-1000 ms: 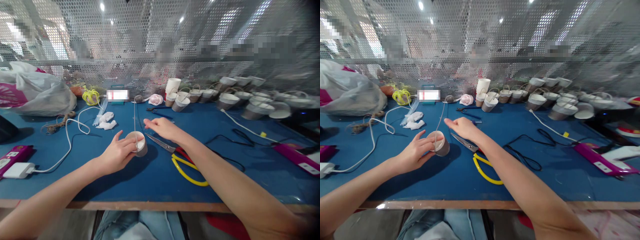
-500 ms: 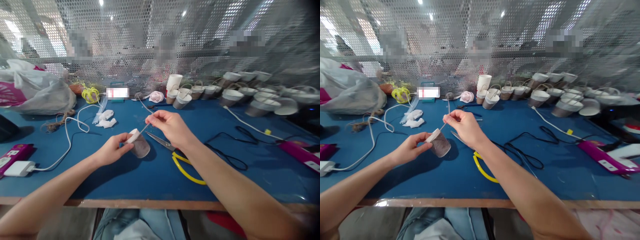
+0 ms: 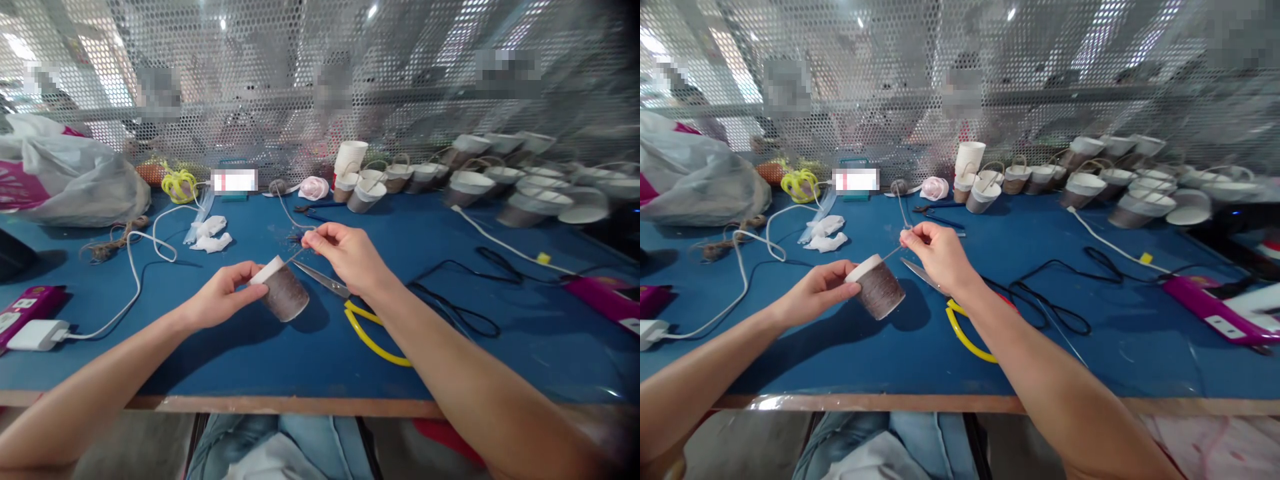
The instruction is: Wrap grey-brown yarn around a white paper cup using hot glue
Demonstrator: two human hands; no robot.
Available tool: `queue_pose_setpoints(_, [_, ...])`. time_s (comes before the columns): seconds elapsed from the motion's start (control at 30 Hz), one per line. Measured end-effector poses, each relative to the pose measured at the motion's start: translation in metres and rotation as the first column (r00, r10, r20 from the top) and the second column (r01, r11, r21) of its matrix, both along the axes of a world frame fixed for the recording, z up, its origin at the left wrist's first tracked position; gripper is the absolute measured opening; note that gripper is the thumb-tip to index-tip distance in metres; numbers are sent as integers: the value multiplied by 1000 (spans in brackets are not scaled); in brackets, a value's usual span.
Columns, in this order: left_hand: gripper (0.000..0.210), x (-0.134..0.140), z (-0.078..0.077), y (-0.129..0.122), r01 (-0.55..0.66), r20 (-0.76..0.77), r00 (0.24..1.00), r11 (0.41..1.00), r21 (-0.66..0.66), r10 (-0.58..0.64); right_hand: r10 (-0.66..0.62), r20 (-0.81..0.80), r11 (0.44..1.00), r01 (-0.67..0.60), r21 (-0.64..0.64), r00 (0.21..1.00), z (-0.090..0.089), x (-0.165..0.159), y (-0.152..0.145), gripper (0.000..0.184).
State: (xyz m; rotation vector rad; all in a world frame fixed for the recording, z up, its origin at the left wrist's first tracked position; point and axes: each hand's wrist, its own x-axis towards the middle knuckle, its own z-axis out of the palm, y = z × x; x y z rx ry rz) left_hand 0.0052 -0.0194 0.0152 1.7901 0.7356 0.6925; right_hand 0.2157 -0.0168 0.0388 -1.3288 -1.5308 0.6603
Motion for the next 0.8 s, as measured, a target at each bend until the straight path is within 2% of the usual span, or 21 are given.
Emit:
queue_pose_setpoints(0.3, [16, 0, 1, -2, 53, 48, 998, 999, -7, -52, 14, 67, 1000, -14, -2, 998, -5, 0, 2, 22])
queue_pose_setpoints(0.57, [15, -1, 4, -5, 79, 77, 994, 997, 12, -80, 30, 105, 998, -23, -66, 994, -4, -8, -2, 23])
queue_pose_setpoints(0.8, [15, -1, 4, -6, 103, 99, 989, 994, 35, -106, 60, 158, 996, -48, -76, 986, -11, -10, -2, 23])
